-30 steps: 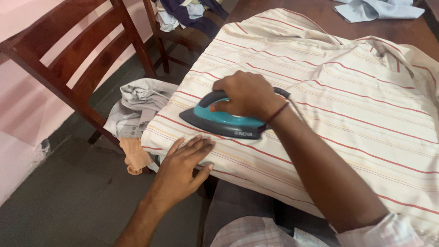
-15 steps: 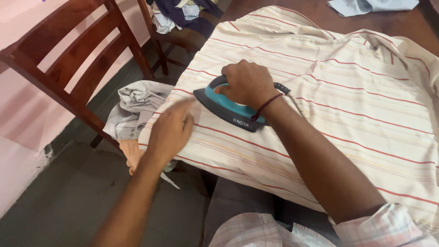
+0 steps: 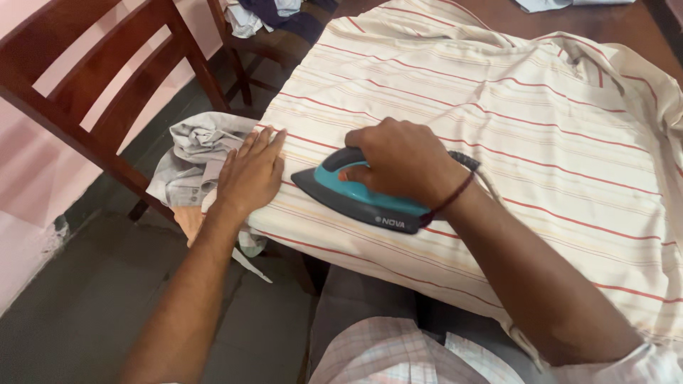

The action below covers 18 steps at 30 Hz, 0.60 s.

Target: The person irons a striped shirt laid out on a wooden table. They smooth the fabric with one hand while moving a steam iron with the other across the body and sleeve of the shirt.

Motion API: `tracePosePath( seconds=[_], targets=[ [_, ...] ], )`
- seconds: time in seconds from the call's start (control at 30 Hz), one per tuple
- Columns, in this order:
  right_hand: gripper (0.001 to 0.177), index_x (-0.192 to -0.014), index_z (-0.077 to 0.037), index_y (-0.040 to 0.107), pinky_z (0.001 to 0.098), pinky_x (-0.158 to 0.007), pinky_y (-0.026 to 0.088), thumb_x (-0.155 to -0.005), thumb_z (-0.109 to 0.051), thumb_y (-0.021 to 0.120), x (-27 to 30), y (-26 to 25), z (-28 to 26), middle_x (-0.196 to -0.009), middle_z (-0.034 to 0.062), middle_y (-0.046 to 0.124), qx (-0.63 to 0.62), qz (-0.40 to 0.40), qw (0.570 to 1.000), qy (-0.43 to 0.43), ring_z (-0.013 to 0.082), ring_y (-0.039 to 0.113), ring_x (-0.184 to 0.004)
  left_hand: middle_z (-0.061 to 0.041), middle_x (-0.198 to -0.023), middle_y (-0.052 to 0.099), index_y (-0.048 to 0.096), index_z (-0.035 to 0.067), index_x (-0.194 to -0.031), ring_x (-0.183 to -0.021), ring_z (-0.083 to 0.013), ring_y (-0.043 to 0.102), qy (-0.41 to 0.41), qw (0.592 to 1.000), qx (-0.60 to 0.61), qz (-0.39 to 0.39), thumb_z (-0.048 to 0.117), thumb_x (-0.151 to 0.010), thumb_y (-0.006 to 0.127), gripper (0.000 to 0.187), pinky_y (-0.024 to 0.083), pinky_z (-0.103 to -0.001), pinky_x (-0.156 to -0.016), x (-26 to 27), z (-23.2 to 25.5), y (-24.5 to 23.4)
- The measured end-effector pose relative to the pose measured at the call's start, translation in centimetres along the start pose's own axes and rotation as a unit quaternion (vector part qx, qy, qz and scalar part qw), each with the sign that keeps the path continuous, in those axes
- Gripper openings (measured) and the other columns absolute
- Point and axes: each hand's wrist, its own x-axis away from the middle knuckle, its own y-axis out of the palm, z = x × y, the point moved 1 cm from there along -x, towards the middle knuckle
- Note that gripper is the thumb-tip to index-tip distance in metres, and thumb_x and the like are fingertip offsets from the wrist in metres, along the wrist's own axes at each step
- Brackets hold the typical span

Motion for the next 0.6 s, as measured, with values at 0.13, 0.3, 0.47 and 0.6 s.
tracePosePath(
  seconds=[0.13, 0.3, 0.47, 0.6],
  targets=[
    [0.036, -0.092, -0.012, 0.075, 0.0516, -0.071, 0.055, -0.081, -0.046, 0.078, 0.4, 0.2, 0.6, -0.082, 0.0149, 0.074, -0.007, 0.031, 0.998, 0.049, 0.0383, 0.071, -0.084, -0.008, -0.168, 0.029, 0.036, 0.023, -0.159, -0.155, -0.0306, 0.023, -0.007, 1.000, -0.005, -0.013, 0.039, -0.103, 0.038, 0.058, 0.024, -0.059, -0.119, 0.0, 0.2, -0.2],
    [0.039, -0.090, -0.009, 0.074, 0.0502, -0.069, 0.056, -0.085, -0.047, 0.077, -0.6, 1.1, 2.0, -0.082, 0.0164, 0.073, 0.021, 0.099, 0.991, 0.087, 0.0374, 0.072, -0.080, -0.009, -0.167, 0.025, 0.030, 0.023, -0.159, -0.154, -0.0319, 0.020, -0.017, 0.999, -0.038, -0.035, 0.051, -0.102, 0.037, 0.064, 0.023, -0.059, -0.118, -0.4, 0.6, -0.4],
    [0.036, -0.088, -0.010, 0.074, 0.0519, -0.067, 0.054, -0.084, -0.046, 0.076, 0.5, 0.9, 1.7, -0.079, 0.0160, 0.073, 0.017, 0.087, 0.994, 0.062, 0.0385, 0.071, -0.080, -0.010, -0.167, 0.027, 0.031, 0.022, -0.160, -0.154, -0.0326, 0.021, -0.006, 0.999, -0.037, -0.026, 0.052, -0.102, 0.038, 0.065, 0.027, -0.057, -0.118, -0.3, 0.3, -0.3],
    [0.035, -0.088, -0.011, 0.074, 0.0522, -0.066, 0.054, -0.085, -0.046, 0.074, 3.0, 0.2, 0.9, -0.078, 0.0158, 0.073, 0.012, 0.066, 0.995, 0.069, 0.0378, 0.071, -0.079, -0.009, -0.167, 0.027, 0.031, 0.023, -0.160, -0.154, -0.0325, 0.021, -0.007, 0.999, -0.036, -0.025, 0.051, -0.102, 0.038, 0.065, 0.027, -0.057, -0.117, -0.4, 0.2, -0.1]
  ],
)
